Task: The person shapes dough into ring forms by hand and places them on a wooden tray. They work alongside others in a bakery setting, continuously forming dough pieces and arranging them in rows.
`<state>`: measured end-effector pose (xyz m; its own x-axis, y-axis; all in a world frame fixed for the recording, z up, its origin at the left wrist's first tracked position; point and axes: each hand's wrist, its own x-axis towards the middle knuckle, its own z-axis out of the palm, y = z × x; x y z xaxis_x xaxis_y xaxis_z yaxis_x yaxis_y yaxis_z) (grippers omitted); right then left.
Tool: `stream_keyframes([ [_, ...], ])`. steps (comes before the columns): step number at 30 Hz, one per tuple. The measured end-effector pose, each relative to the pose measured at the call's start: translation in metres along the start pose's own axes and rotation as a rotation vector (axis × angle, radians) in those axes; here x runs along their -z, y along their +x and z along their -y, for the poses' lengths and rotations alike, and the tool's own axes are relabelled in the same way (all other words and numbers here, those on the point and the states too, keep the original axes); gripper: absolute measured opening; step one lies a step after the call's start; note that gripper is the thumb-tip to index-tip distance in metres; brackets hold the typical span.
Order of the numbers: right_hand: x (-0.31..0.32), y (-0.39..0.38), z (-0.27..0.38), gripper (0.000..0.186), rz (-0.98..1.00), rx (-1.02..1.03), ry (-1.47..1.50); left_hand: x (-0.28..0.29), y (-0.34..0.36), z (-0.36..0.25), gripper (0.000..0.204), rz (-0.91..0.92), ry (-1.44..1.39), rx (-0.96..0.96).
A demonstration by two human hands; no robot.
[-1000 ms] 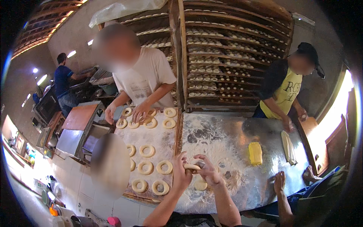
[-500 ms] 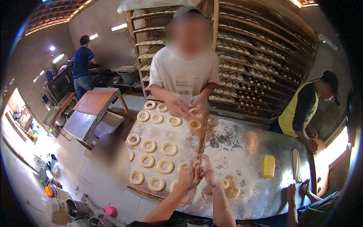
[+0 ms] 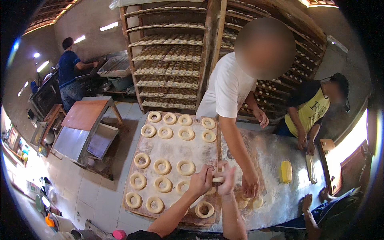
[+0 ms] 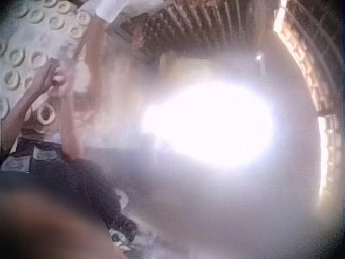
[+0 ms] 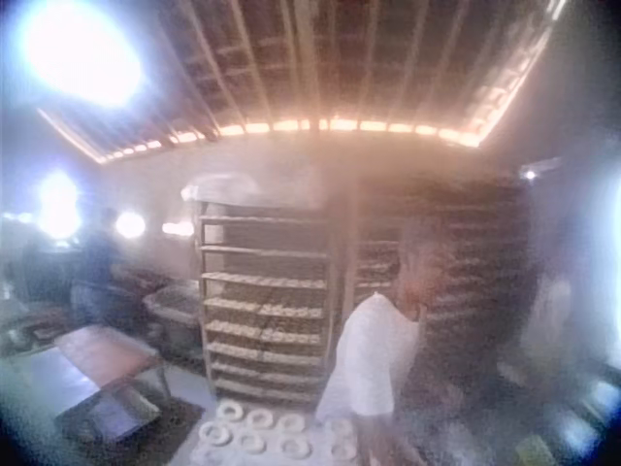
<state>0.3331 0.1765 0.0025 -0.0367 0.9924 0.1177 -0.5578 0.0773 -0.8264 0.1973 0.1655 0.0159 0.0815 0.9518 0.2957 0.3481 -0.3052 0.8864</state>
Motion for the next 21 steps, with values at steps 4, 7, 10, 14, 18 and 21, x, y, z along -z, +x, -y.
stream_keyframes([
  [4,-0.002,0.010,-0.001,0.064,0.173,-0.028,-0.507,0.006,0.015,0.005,0.016,0.042,0.085,0.011],
  [7,-0.001,0.021,-0.007,0.061,0.521,0.051,0.205,0.007,0.026,0.011,0.021,0.025,0.033,-0.041],
  [10,0.005,0.026,-0.013,0.066,0.071,0.041,0.017,0.005,0.033,0.018,0.027,0.025,0.032,-0.078],
  [14,0.019,0.034,-0.011,0.067,0.355,0.121,-0.213,0.005,0.041,0.021,0.026,0.241,0.188,0.038],
  [18,0.036,0.040,-0.004,0.066,0.509,-0.072,0.320,0.001,0.049,0.020,0.034,0.234,0.044,0.131],
  [21,0.037,0.046,-0.013,0.053,0.162,-0.294,-0.525,-0.005,0.061,0.018,0.042,0.225,0.032,0.145],
])
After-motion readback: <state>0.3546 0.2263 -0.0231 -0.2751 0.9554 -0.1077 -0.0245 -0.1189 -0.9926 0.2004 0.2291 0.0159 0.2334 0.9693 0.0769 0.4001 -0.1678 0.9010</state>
